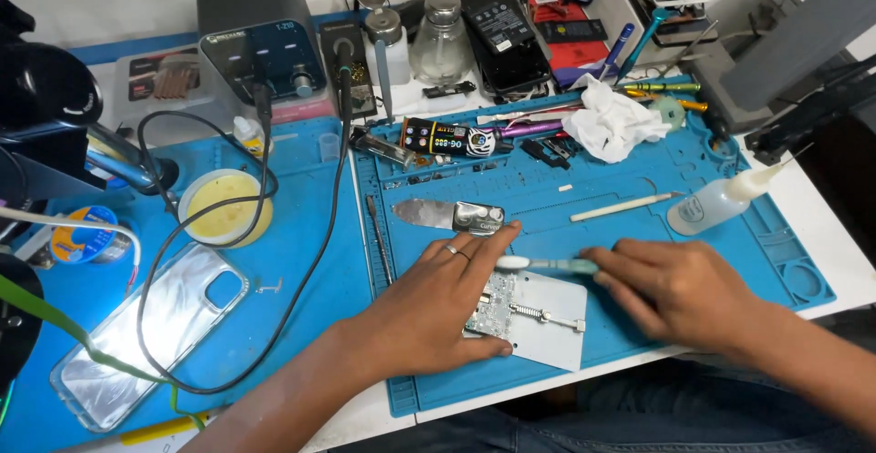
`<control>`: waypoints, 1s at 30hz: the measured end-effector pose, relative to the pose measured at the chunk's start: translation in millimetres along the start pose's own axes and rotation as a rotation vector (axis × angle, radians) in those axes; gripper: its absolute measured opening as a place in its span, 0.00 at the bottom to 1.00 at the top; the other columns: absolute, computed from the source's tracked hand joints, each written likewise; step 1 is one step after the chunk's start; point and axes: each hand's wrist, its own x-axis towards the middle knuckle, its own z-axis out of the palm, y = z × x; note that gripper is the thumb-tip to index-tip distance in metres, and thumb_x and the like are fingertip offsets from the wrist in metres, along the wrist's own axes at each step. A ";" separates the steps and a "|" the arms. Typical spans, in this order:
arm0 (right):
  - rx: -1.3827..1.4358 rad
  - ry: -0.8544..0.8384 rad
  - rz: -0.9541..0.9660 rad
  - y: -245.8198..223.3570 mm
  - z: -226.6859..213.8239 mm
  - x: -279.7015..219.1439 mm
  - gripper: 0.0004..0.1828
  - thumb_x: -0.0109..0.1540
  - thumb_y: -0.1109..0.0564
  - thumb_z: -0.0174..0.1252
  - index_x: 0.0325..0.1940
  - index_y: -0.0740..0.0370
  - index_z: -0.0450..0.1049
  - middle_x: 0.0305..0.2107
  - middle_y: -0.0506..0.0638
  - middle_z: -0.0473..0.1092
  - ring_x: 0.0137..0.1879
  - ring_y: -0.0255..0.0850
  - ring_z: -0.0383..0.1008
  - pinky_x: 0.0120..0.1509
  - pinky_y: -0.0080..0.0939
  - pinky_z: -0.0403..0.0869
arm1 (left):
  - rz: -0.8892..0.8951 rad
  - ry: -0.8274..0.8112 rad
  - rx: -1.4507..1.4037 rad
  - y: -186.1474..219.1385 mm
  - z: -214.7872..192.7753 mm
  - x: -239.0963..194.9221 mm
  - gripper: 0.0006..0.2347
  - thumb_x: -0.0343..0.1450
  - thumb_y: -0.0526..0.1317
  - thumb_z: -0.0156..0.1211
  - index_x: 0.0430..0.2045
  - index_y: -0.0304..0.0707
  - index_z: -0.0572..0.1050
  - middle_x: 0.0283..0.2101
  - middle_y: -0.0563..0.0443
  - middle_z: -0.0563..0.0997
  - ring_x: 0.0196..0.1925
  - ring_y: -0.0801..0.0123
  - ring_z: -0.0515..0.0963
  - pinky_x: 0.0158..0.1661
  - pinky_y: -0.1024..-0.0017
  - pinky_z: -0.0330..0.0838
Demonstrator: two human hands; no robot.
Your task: The person cleans a small circuit board using a brush and liquid from a squeeze bottle. They repeatedly brush the board's surface and edges, then move the board to another work area and continue brushing.
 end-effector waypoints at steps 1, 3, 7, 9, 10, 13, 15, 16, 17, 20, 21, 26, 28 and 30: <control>-0.004 0.003 0.000 -12.1 -1.3 -1.1 0.18 0.64 0.53 0.52 0.55 0.57 0.76 0.28 0.44 0.75 0.22 0.41 0.74 0.20 0.43 0.71 | 0.003 0.002 0.003 0.9 -0.4 -0.6 0.51 0.64 0.52 0.74 0.73 0.42 0.36 0.70 0.33 0.58 0.71 0.37 0.53 0.64 0.46 0.47; 0.184 -0.063 -0.123 -34.3 -4.5 0.0 0.17 0.64 0.54 0.52 0.55 0.61 0.73 0.23 0.46 0.70 0.20 0.43 0.72 0.16 0.45 0.68 | 0.012 -0.011 -0.049 2.5 -2.9 -2.1 0.50 0.64 0.52 0.70 0.73 0.41 0.35 0.65 0.34 0.65 0.68 0.40 0.57 0.65 0.47 0.47; 0.158 -0.050 -0.135 -21.9 -4.2 1.6 0.17 0.64 0.55 0.52 0.56 0.59 0.74 0.23 0.44 0.72 0.20 0.37 0.73 0.13 0.40 0.68 | 0.060 0.026 0.017 -2.5 3.8 0.1 0.50 0.64 0.52 0.72 0.72 0.38 0.37 0.67 0.33 0.62 0.68 0.41 0.59 0.65 0.47 0.48; 0.084 -0.033 0.022 -5.7 -6.1 3.5 0.19 0.64 0.53 0.52 0.56 0.61 0.75 0.27 0.47 0.75 0.23 0.44 0.75 0.23 0.46 0.72 | 0.010 0.009 0.004 -0.9 0.2 1.0 0.51 0.64 0.53 0.73 0.73 0.41 0.36 0.69 0.32 0.60 0.70 0.39 0.55 0.64 0.48 0.48; 0.079 -0.031 0.023 -16.8 -5.2 -0.4 0.19 0.64 0.53 0.52 0.56 0.61 0.75 0.27 0.47 0.75 0.23 0.44 0.75 0.23 0.46 0.72 | 0.015 0.012 0.006 -2.2 0.2 1.2 0.51 0.64 0.53 0.73 0.73 0.41 0.36 0.69 0.32 0.60 0.70 0.39 0.55 0.64 0.48 0.48; 0.179 -0.147 -0.156 -29.4 -3.2 -2.4 0.21 0.65 0.53 0.51 0.60 0.61 0.71 0.34 0.49 0.74 0.31 0.46 0.77 0.21 0.47 0.70 | 0.089 0.030 0.003 -4.2 4.3 -1.0 0.53 0.62 0.54 0.74 0.72 0.38 0.36 0.67 0.33 0.62 0.67 0.40 0.59 0.65 0.46 0.48; 0.121 -0.032 -0.073 -13.3 -6.9 6.1 0.17 0.63 0.55 0.53 0.54 0.63 0.76 0.25 0.46 0.75 0.21 0.38 0.76 0.20 0.42 0.74 | 0.037 0.040 0.006 -3.1 4.6 0.0 0.51 0.63 0.52 0.74 0.73 0.40 0.38 0.68 0.35 0.63 0.69 0.38 0.56 0.64 0.48 0.49; 0.122 -0.029 -0.064 -16.3 -5.5 3.0 0.17 0.63 0.55 0.53 0.54 0.63 0.76 0.25 0.46 0.75 0.21 0.38 0.76 0.20 0.42 0.74 | 0.041 0.032 0.008 -1.0 3.5 -1.0 0.51 0.63 0.52 0.74 0.73 0.40 0.38 0.68 0.35 0.63 0.69 0.38 0.56 0.64 0.48 0.49; 0.130 -0.030 -0.077 -17.1 -5.5 2.0 0.18 0.63 0.54 0.53 0.55 0.62 0.75 0.25 0.47 0.74 0.22 0.41 0.75 0.20 0.43 0.73 | 0.022 0.015 -0.010 0.4 1.1 -0.8 0.50 0.64 0.51 0.72 0.73 0.41 0.37 0.66 0.36 0.66 0.70 0.38 0.55 0.64 0.47 0.48; 0.167 -0.068 -0.119 -26.9 -9.1 4.1 0.19 0.64 0.54 0.51 0.56 0.62 0.74 0.27 0.47 0.73 0.21 0.43 0.74 0.19 0.45 0.71 | 0.020 0.023 -0.001 -0.4 -0.4 1.3 0.50 0.64 0.52 0.72 0.73 0.41 0.37 0.64 0.35 0.68 0.70 0.38 0.55 0.64 0.48 0.48; 0.210 -0.109 -0.134 -34.6 -9.0 2.7 0.19 0.65 0.54 0.49 0.57 0.62 0.73 0.28 0.47 0.73 0.20 0.43 0.74 0.16 0.45 0.71 | 0.037 0.030 0.016 -1.4 2.3 0.5 0.50 0.64 0.53 0.72 0.73 0.40 0.37 0.64 0.34 0.67 0.69 0.39 0.56 0.64 0.49 0.49; 0.109 -0.075 -0.076 -26.9 -10.8 1.7 0.18 0.65 0.54 0.51 0.56 0.61 0.73 0.27 0.47 0.73 0.22 0.44 0.73 0.18 0.46 0.68 | 0.022 0.017 0.011 -1.4 1.8 1.4 0.51 0.64 0.53 0.73 0.73 0.41 0.36 0.67 0.35 0.64 0.70 0.38 0.55 0.64 0.46 0.48; 0.218 -0.109 -0.167 -30.6 -11.2 5.3 0.19 0.65 0.54 0.50 0.57 0.65 0.71 0.27 0.49 0.72 0.23 0.45 0.74 0.19 0.47 0.70 | 0.006 0.020 0.006 -0.7 0.8 0.4 0.51 0.63 0.54 0.72 0.73 0.40 0.37 0.64 0.35 0.68 0.69 0.40 0.57 0.65 0.49 0.49; 0.125 -0.044 -0.123 -17.5 -5.8 2.6 0.17 0.64 0.55 0.53 0.53 0.66 0.74 0.22 0.47 0.71 0.20 0.39 0.73 0.15 0.42 0.70 | 0.007 0.009 -0.010 -0.7 0.7 0.3 0.51 0.64 0.52 0.72 0.73 0.41 0.36 0.61 0.37 0.71 0.70 0.38 0.56 0.64 0.47 0.49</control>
